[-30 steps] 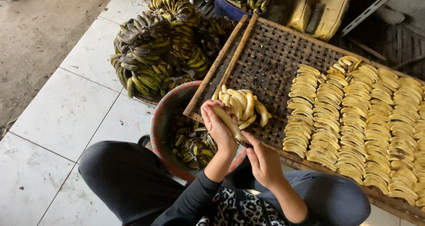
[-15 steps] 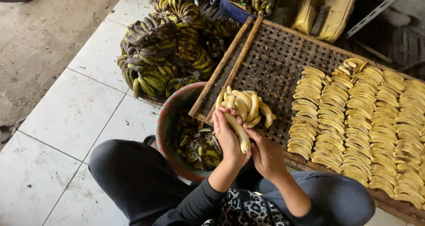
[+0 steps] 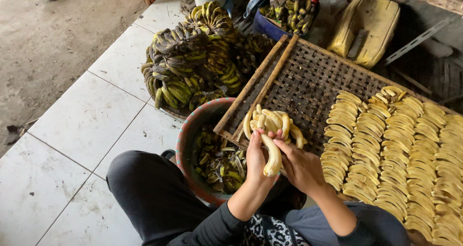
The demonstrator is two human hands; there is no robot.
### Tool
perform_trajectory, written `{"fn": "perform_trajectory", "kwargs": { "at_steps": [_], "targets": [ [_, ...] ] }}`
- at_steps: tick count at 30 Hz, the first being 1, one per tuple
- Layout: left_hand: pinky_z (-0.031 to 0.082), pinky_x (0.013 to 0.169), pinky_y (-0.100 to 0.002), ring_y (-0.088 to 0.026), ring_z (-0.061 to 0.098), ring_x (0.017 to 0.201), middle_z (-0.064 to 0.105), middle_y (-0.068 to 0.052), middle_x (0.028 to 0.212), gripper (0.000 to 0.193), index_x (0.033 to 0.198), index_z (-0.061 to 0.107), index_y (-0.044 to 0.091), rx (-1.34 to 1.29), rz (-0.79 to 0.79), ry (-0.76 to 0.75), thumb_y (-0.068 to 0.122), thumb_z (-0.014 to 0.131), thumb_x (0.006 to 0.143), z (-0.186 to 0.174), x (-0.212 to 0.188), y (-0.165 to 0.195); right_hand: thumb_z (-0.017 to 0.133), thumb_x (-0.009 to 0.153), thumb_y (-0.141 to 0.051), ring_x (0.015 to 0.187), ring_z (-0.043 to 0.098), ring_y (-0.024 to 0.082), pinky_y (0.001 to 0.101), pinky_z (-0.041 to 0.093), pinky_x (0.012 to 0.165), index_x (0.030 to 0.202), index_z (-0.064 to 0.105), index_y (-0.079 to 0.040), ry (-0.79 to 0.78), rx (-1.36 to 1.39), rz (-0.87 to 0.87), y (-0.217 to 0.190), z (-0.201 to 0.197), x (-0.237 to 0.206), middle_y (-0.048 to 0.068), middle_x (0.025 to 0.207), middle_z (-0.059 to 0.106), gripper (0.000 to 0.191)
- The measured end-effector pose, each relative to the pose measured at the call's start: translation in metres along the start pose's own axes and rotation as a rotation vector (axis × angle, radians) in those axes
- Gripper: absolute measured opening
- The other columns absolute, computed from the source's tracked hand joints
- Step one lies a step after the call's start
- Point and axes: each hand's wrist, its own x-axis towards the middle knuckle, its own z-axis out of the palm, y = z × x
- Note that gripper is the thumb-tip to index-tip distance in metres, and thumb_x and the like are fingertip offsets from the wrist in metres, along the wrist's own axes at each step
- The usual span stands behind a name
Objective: The person sits on the floor and peels bananas one at a time using a small knife, cutting the peel and pulling it off by hand. Peeled bananas are placed on a woven bamboo tray alongside already peeled ones, and discarded peels drop into a large basin below.
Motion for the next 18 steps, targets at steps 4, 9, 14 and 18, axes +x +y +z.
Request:
{"fn": "perform_trajectory", "kwargs": {
  "at_steps": [4,9,14,18],
  "targets": [
    [0.057,0.094,-0.039,-0.028,0.070,0.102,0.066,-0.009,0.089,0.027,0.098,0.057,0.010,-0.036,-0.147,0.042,0.034,0.048,0.108,-0.006,0.002,0.000,0.059,0.100,-0.018,0.098,0.074,0.031,0.0414,0.058,0.073,0.143,0.049,-0.014,-0.054,-0.019,-0.018,0.010,-0.002,0.003,0.010,0.129,0.070,0.044],
    [0.055,0.094,-0.035,-0.023,0.067,0.100,0.070,-0.011,0.099,0.024,0.102,0.059,0.009,0.018,-0.198,-0.019,0.030,0.052,0.111,-0.013,0.007,-0.001,0.059,0.100,-0.014,0.106,0.073,0.030,0.0390,0.060,0.078,0.143,0.046,-0.012,-0.028,0.030,-0.045,0.019,-0.002,0.006,0.009,0.138,0.066,0.045],
    [0.055,0.099,-0.036,-0.026,0.067,0.107,0.071,-0.014,0.107,0.025,0.104,0.059,0.006,-0.066,-0.280,0.045,0.028,0.048,0.109,-0.028,0.020,-0.007,0.058,0.100,-0.014,0.104,0.073,0.031,0.0420,0.059,0.077,0.139,0.046,-0.012,-0.037,0.033,-0.019,0.031,0.007,0.001,0.009,0.134,0.068,0.040],
    [0.053,0.103,-0.035,-0.026,0.067,0.112,0.071,-0.016,0.116,0.029,0.104,0.059,0.005,-0.020,-0.296,0.020,0.027,0.042,0.111,-0.043,0.027,-0.012,0.058,0.101,-0.015,0.099,0.073,0.032,0.0445,0.058,0.073,0.134,0.047,-0.012,-0.079,0.040,0.041,0.043,0.018,-0.006,0.010,0.129,0.070,0.035]
  ]
}}
